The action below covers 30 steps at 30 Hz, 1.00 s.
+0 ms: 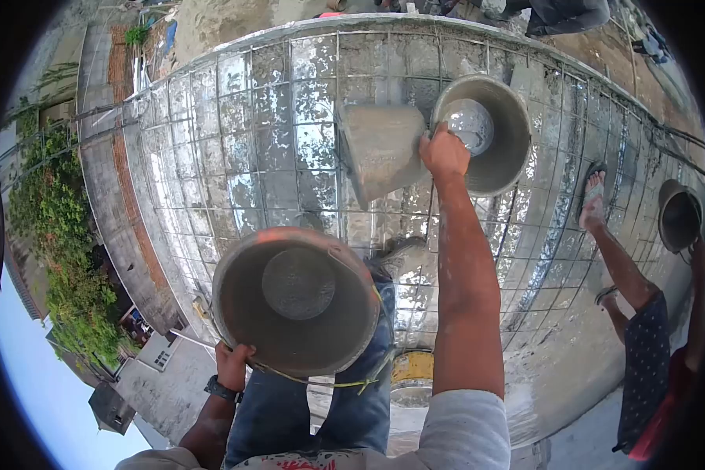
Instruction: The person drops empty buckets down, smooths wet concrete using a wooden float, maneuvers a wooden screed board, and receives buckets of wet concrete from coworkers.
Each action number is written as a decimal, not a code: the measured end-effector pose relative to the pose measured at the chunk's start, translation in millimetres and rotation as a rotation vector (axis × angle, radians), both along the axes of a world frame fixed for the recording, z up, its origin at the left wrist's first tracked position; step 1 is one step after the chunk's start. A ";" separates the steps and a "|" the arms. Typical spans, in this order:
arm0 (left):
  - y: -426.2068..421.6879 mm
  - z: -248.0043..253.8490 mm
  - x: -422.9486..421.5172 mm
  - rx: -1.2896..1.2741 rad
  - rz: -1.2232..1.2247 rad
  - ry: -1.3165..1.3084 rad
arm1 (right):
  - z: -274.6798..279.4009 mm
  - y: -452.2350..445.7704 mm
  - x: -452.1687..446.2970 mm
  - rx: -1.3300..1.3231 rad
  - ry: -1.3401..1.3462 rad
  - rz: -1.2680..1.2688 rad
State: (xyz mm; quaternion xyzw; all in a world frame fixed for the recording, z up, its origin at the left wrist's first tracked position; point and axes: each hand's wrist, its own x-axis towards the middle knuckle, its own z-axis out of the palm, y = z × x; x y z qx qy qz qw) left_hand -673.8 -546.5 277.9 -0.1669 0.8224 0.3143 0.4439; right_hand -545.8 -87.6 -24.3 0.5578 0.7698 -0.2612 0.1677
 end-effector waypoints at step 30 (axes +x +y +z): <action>-42.1 -236.9 -294.7 0.347 0.386 0.029 | 146.6 -329.2 -303.6 -0.178 0.462 0.456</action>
